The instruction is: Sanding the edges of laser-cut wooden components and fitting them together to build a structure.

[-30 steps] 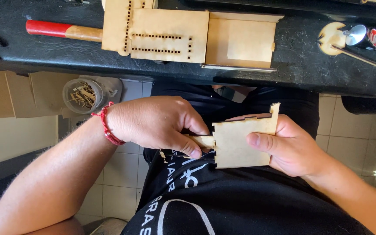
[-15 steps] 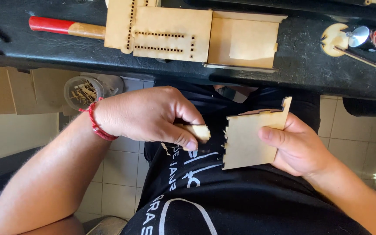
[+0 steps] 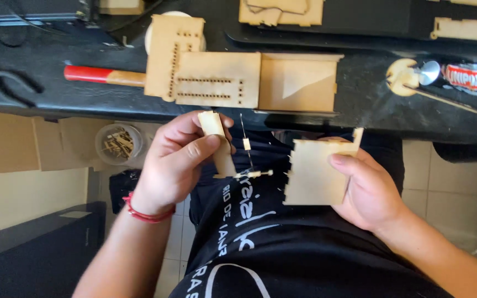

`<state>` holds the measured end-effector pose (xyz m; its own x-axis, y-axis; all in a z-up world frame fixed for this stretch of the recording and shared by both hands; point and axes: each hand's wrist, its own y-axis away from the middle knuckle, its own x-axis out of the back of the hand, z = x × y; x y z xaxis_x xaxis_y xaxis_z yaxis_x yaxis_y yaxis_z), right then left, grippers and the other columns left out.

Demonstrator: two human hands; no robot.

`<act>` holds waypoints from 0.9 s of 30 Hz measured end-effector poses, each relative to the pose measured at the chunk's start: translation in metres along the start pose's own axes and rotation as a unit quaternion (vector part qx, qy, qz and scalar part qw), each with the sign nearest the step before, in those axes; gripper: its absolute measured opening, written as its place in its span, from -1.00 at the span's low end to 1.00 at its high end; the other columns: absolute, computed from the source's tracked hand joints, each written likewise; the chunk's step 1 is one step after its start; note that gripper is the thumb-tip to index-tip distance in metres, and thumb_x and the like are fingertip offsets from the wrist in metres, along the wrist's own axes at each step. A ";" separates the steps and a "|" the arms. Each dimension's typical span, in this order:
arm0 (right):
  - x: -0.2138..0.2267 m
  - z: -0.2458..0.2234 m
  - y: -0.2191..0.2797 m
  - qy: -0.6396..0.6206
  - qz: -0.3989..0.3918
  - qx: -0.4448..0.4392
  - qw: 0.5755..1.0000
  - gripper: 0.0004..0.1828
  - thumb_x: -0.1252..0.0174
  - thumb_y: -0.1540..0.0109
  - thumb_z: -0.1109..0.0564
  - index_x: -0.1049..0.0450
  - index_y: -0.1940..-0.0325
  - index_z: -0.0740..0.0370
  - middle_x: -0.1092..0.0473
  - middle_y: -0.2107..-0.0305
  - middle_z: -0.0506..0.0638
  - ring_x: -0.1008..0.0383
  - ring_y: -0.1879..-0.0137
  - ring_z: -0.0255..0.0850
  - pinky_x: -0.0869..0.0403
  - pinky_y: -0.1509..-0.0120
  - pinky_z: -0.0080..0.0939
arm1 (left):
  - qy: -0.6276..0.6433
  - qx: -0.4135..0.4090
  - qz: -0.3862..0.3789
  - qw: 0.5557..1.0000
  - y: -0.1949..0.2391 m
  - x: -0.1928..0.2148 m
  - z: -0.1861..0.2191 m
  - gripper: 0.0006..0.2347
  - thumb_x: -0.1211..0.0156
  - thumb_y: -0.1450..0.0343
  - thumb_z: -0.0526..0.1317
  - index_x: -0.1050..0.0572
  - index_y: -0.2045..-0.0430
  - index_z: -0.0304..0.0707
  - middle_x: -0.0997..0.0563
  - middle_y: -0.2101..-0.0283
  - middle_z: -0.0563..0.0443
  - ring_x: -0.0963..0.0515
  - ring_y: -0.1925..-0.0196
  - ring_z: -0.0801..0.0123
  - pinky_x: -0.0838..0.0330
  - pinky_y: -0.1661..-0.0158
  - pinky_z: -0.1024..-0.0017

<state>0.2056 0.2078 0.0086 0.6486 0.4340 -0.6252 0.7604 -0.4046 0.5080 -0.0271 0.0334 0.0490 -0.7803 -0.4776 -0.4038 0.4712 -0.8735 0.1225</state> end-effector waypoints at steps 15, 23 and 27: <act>-0.138 -0.059 -0.106 0.410 -0.046 0.190 0.891 -0.21 -0.02 -0.13 0.46 -0.06 -0.42 0.11 -0.32 -0.24 0.19 -0.57 -0.04 -0.10 -0.55 -0.12 -0.21 | 0.070 -0.172 0.233 0.955 0.059 0.060 -0.012 -0.79 -0.17 -0.35 -0.39 -0.38 0.18 -0.25 -0.54 0.25 -0.19 -0.57 0.43 0.21 -0.54 0.38 0.45; -0.219 -0.053 -0.129 0.679 -0.010 0.120 0.724 -0.29 -0.03 -0.23 0.23 -0.08 -0.47 0.01 -0.51 0.14 0.03 -0.51 0.31 -0.22 -0.47 0.29 -0.19 | 0.210 -0.150 0.239 0.936 0.049 0.056 -0.027 -0.84 -0.17 -0.35 -0.46 -0.36 0.34 -0.23 -0.46 0.23 -0.13 -0.60 0.31 0.20 -0.62 0.26 0.43; -0.205 -0.064 -0.126 0.857 0.011 0.227 0.462 -0.34 -0.10 -0.32 0.00 -0.17 -0.47 0.21 -0.45 0.05 0.29 -0.47 0.00 0.19 -0.47 0.04 0.26 | 0.243 -0.133 0.227 0.934 0.043 0.051 -0.031 -0.87 -0.18 -0.36 -0.42 -0.37 0.33 -0.23 -0.56 0.22 -0.07 -0.62 0.31 0.31 -0.64 0.20 0.38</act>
<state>-0.0212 0.2209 0.1105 0.0241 0.2682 0.9631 0.9201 -0.3827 0.0836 -0.0341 -0.0255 0.0060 -0.2272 -0.6369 -0.7367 0.8435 -0.5068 0.1780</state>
